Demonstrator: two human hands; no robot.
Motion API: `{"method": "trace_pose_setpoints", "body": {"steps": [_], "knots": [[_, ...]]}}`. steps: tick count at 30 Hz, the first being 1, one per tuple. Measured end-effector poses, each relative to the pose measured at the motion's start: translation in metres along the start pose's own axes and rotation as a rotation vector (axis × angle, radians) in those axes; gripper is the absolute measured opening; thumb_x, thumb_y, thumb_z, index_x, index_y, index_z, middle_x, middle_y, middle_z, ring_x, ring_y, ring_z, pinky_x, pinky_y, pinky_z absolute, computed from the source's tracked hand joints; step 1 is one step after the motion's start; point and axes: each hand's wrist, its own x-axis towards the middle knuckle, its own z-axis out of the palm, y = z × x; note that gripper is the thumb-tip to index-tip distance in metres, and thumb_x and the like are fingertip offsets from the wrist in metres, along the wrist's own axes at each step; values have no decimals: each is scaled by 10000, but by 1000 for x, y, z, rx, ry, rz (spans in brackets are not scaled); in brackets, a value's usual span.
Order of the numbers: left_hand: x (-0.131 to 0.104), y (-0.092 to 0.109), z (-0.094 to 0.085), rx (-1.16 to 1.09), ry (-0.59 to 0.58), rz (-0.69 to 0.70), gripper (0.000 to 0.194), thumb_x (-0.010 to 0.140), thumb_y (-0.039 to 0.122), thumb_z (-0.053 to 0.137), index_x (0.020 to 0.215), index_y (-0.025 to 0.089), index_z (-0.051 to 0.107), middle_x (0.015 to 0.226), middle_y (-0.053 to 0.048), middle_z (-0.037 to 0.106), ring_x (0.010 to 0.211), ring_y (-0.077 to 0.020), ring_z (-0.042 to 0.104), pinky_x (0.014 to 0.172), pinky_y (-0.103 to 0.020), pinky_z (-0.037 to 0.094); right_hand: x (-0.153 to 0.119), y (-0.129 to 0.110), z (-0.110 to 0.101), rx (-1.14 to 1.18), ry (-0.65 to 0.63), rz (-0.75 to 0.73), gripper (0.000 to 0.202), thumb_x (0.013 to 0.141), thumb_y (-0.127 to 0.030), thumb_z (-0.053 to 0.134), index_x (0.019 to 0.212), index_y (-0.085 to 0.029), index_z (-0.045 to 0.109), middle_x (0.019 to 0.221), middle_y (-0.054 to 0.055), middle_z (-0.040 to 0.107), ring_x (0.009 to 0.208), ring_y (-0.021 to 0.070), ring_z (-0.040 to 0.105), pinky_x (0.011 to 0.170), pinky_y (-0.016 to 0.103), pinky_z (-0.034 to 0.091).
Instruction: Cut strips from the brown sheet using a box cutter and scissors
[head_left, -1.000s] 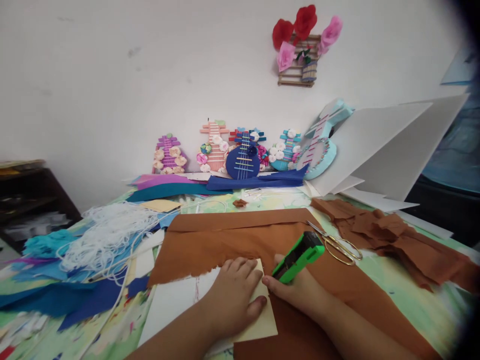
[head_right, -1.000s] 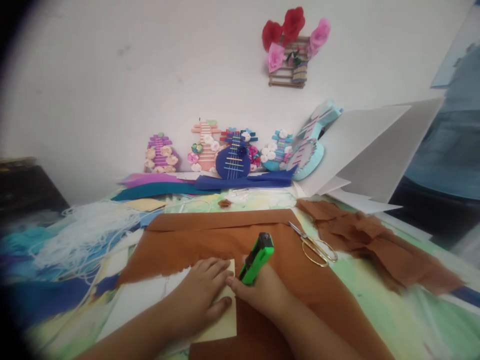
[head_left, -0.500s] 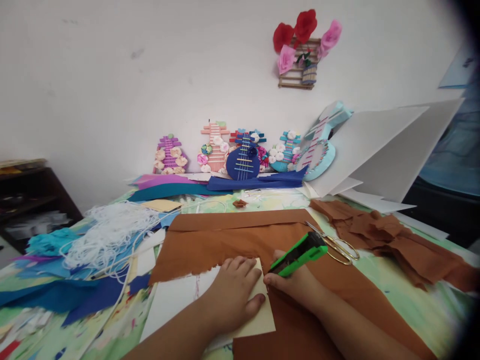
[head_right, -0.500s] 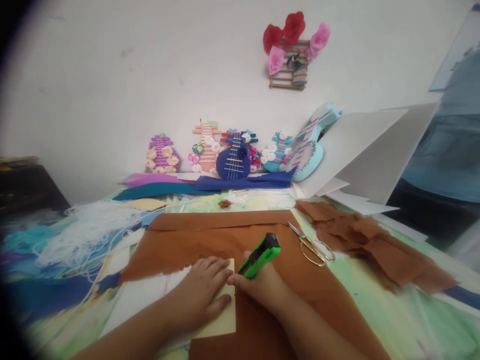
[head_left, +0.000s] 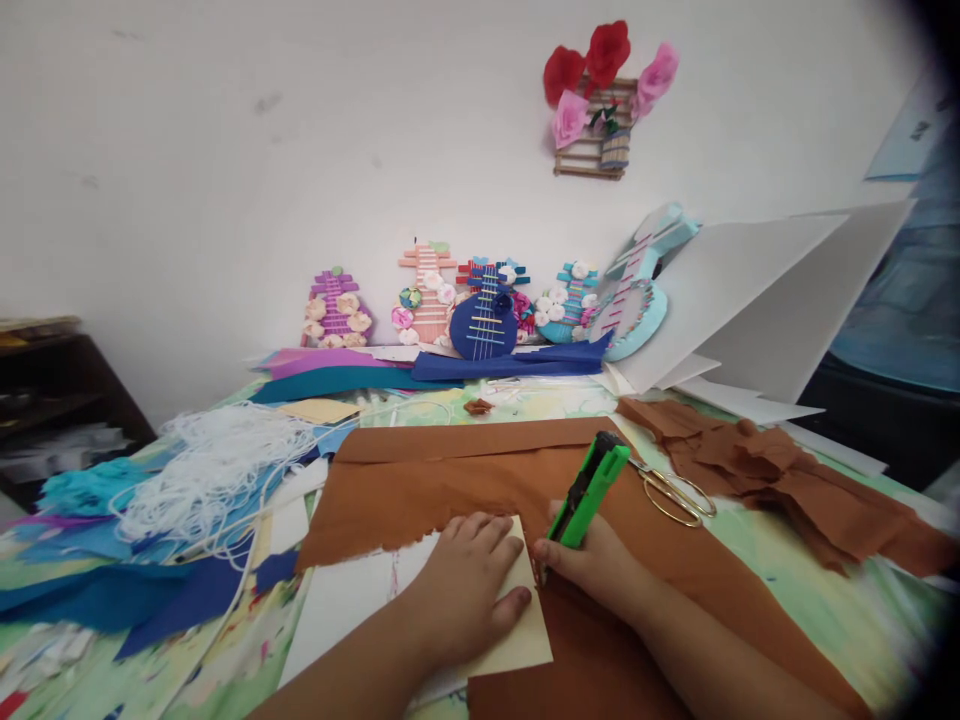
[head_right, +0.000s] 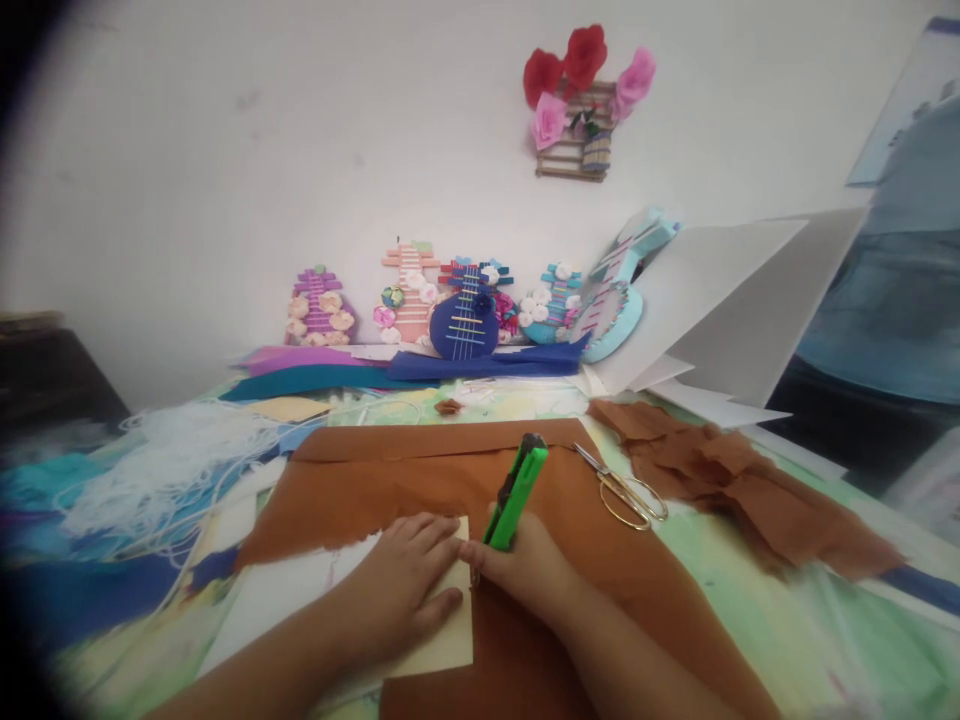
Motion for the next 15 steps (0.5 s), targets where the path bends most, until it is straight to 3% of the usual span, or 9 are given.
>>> {"method": "trace_pose_setpoints", "body": {"steps": [7,15], "knots": [[0,1,1,-1,30,0,323,803,375,454,1074,205,496,1217,-57,454,1055,-254,388,887,-417,294,-8,-8,-1,-146,-98,-50,327,686,-381,568,592,-189,321,541,-58,337,506,78,319,462,204,275],[0,1,0,-7,11,-1,316,803,366,448,1069,202,493,1220,-58,446,1061,-256,383,888,-416,290,-7,-3,-1,-135,-80,-17,350,683,-407,562,592,-190,302,534,-62,317,501,75,298,448,204,255]]}}
